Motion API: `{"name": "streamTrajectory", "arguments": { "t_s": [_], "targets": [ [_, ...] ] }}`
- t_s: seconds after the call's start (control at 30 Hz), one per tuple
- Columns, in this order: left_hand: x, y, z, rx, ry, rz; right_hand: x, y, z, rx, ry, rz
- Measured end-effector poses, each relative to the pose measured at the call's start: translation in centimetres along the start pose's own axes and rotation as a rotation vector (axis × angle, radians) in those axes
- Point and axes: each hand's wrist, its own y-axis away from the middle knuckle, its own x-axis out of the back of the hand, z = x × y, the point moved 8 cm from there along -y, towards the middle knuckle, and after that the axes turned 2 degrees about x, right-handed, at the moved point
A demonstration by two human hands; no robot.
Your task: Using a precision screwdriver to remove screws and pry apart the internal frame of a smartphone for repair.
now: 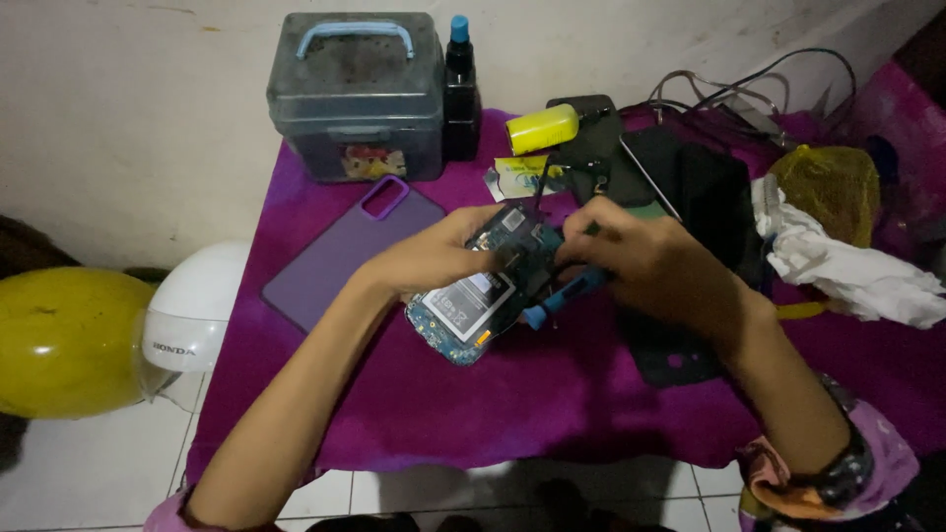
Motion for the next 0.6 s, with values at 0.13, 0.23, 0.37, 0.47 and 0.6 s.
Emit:
{"name": "streamTrajectory", "arguments": {
  "t_s": [0.13, 0.23, 0.37, 0.47, 0.6],
  "targets": [
    [0.3, -0.2, -1.1, 0.059, -0.019, 0.011, -1.4, 0.6, -0.6, 0.067, 0.388, -0.076],
    [0.3, -0.4, -1.9, 0.094, -0.032, 0.022, -2.0, 0.6, -0.3, 0.031, 0.383, -0.142],
    [0.7, -0.9, -3.1, 0.115, -0.062, 0.028, -2.4, 0.8, 0.3, -0.028, 0.243, -0.217],
    [0.1, -0.6, -1.4, 0.134, -0.076, 0.028, -2.6, 0.8, 0.5, -0.038, 0.283, -0.243],
    [-0.2, -0.1, -1.0, 0.139, -0.062, 0.033, -3.2, 0.6, 1.2, -0.049, 0.336, -0.275]
  ]
}}
